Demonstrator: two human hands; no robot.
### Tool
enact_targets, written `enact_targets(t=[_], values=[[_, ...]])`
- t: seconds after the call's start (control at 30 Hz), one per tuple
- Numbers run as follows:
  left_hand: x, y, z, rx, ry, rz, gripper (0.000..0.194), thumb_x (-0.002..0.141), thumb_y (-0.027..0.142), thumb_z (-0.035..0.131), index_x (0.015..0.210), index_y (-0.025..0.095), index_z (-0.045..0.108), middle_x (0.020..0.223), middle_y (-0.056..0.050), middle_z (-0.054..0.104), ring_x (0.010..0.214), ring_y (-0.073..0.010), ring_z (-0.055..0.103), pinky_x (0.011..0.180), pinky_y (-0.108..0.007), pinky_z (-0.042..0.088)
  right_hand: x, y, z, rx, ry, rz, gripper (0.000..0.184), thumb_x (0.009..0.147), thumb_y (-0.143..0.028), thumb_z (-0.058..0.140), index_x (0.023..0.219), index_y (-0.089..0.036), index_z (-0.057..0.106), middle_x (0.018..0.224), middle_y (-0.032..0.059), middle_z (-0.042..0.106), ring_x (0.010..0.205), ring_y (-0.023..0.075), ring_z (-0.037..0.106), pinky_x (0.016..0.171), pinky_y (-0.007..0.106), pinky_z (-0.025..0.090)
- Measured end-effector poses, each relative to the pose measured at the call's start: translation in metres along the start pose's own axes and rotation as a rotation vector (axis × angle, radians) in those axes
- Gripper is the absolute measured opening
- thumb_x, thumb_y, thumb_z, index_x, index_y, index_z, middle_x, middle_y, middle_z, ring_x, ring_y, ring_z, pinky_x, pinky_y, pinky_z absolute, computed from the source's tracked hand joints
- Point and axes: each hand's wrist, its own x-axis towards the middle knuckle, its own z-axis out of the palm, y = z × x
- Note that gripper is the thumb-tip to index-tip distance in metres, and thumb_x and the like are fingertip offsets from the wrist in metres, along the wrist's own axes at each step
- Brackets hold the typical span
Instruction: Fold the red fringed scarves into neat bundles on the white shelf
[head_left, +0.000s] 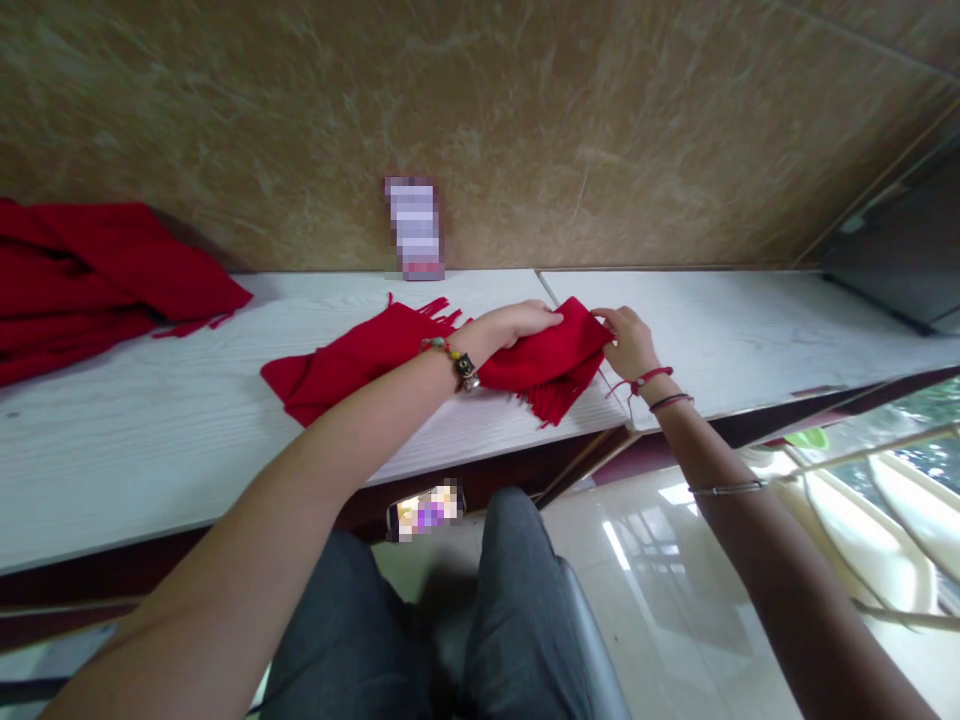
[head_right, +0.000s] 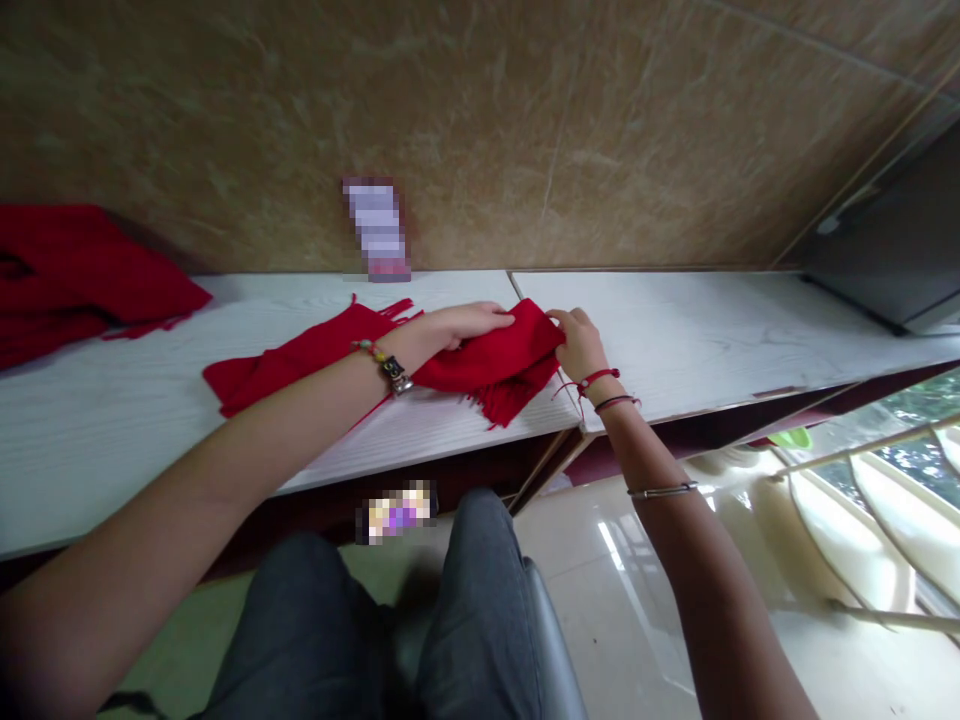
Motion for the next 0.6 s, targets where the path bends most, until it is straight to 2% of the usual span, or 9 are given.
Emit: enact_targets(t=[0.1, 0.2, 0.3, 0.47, 0.6], values=[[0.001, -0.016, 0.021, 0.099, 0.105, 0.053, 0.033, 0.087, 0.030, 0.051, 0.117, 0.016, 0.053, 0.112, -0.011, 0.065, 0.090, -0.0176, 0.064, 0.068, -0.023, 0.049, -0.002, 0.008, 0.009, -0.068, -0.128, -0.041, 0.052, 0.061, 0.000, 0.041, 0.108, -0.011, 0.062, 0.088, 0.0121, 0.060, 0.084, 0.0242, 0.057, 0.079, 0.038, 0.048], [0.005, -0.025, 0.028, 0.185, 0.208, 0.067, 0.040, 0.084, 0.029, 0.055, 0.120, 0.014, 0.049, 0.113, -0.013, 0.064, 0.088, -0.0176, 0.063, 0.067, -0.023, 0.047, -0.003, 0.011, 0.011, -0.124, -0.208, -0.071, 0.051, 0.067, 0.000, 0.040, 0.114, -0.008, 0.060, 0.094, 0.0146, 0.059, 0.089, 0.0245, 0.057, 0.082, 0.036, 0.047], [0.008, -0.027, 0.020, 0.232, 0.203, 0.008, 0.038, 0.083, 0.027, 0.056, 0.118, 0.014, 0.053, 0.107, -0.010, 0.066, 0.083, -0.0168, 0.064, 0.060, -0.021, 0.044, -0.003, 0.008, 0.005, -0.166, -0.254, -0.071, 0.053, 0.069, -0.001, 0.040, 0.119, -0.008, 0.057, 0.097, 0.0146, 0.058, 0.087, 0.0233, 0.057, 0.083, 0.034, 0.047], [0.004, -0.024, -0.005, 0.347, 0.174, -0.060, 0.036, 0.080, 0.032, 0.059, 0.112, 0.014, 0.060, 0.100, -0.008, 0.068, 0.079, -0.0178, 0.063, 0.053, -0.022, 0.039, -0.005, -0.002, -0.005, -0.171, -0.270, -0.053, 0.053, 0.069, -0.002, 0.042, 0.119, -0.010, 0.057, 0.094, 0.0136, 0.057, 0.084, 0.0238, 0.057, 0.081, 0.036, 0.048], [-0.003, -0.019, -0.020, 0.332, 0.039, -0.040, 0.032, 0.080, 0.039, 0.060, 0.104, 0.018, 0.065, 0.098, -0.007, 0.069, 0.081, -0.0186, 0.064, 0.057, -0.023, 0.042, -0.009, -0.005, -0.010, -0.140, -0.194, -0.086, 0.052, 0.067, -0.002, 0.042, 0.115, -0.014, 0.059, 0.091, 0.0116, 0.055, 0.082, 0.0237, 0.056, 0.080, 0.038, 0.049]])
